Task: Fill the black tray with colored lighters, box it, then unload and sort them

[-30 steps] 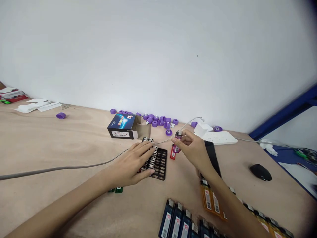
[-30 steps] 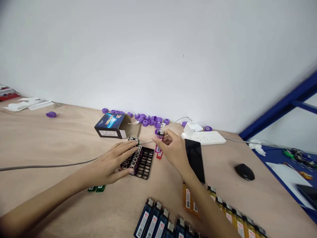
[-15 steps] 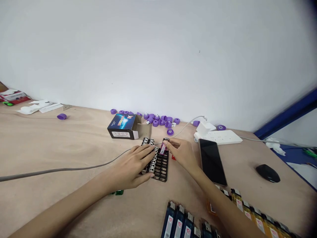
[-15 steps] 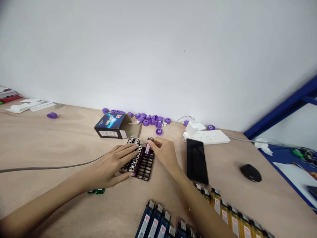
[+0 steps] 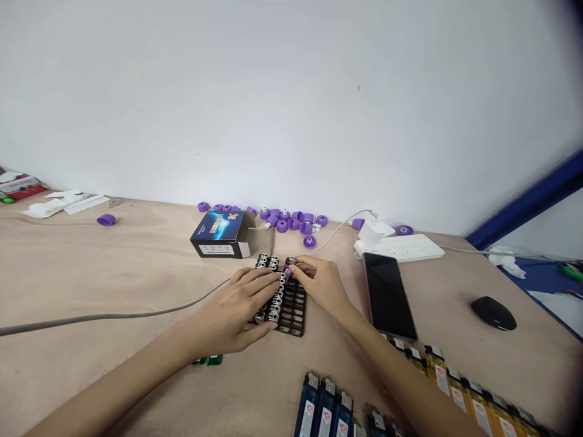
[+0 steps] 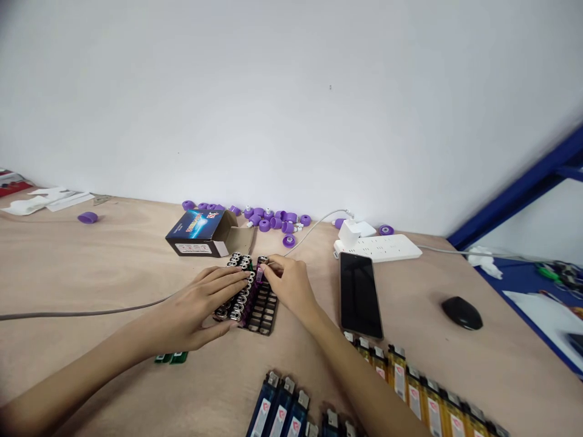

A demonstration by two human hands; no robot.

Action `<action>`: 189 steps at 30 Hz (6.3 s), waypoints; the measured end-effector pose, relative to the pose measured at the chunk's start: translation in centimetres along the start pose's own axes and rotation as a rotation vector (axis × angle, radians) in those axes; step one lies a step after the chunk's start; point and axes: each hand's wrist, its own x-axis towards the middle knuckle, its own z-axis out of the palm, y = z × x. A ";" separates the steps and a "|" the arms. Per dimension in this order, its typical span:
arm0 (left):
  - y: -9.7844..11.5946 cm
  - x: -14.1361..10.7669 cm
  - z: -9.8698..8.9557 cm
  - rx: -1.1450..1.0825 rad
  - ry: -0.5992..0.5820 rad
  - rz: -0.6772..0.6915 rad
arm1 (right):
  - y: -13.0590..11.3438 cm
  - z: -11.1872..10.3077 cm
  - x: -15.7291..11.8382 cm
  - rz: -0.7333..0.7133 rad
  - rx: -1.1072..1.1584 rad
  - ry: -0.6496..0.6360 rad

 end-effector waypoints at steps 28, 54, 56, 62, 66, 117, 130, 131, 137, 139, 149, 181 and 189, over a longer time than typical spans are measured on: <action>-0.3 -0.1 0.2 0.024 -0.024 -0.005 | 0.2 0.7 -0.2 -0.064 -0.012 -0.057; 0.1 0.0 -0.1 0.037 -0.039 -0.006 | -0.1 0.2 -0.9 -0.155 -0.249 -0.213; 0.0 -0.1 -0.5 0.023 -0.028 0.005 | 0.1 0.2 -0.9 -0.153 -0.242 -0.209; -0.7 -1.9 -2.5 0.019 0.090 -0.087 | 0.2 0.2 -1.0 -0.137 -0.243 -0.196; -1.0 -4.9 -2.4 -0.021 0.151 -0.182 | 0.2 0.2 -1.1 -0.140 -0.259 -0.192; 3.1 1.0 -2.3 -0.042 0.376 0.245 | -9.4 -1.3 -4.1 0.293 0.667 -0.369; 4.8 1.1 0.9 -1.777 -0.010 -0.425 | -9.6 -1.4 -4.8 0.137 0.296 -0.393; 4.9 1.2 0.8 -1.798 0.004 -0.462 | -9.8 -1.4 -5.0 0.099 0.221 -0.369; 5.8 1.3 0.4 -1.774 -0.023 -0.546 | -10.4 -1.1 -5.3 0.028 0.151 -0.113; 6.3 1.3 0.3 -1.845 -0.047 -0.554 | -10.4 -0.9 -5.3 0.072 0.257 -0.018; 7.8 -0.1 1.0 -1.582 0.079 -0.355 | -9.6 -0.9 -5.4 -0.039 0.101 0.043; -0.4 2.3 -1.4 -0.659 0.507 -0.549 | -2.6 -3.5 1.2 0.112 0.074 0.115; -1.6 3.4 1.3 -0.414 0.286 -0.513 | -0.6 -0.4 0.9 0.090 0.010 -0.033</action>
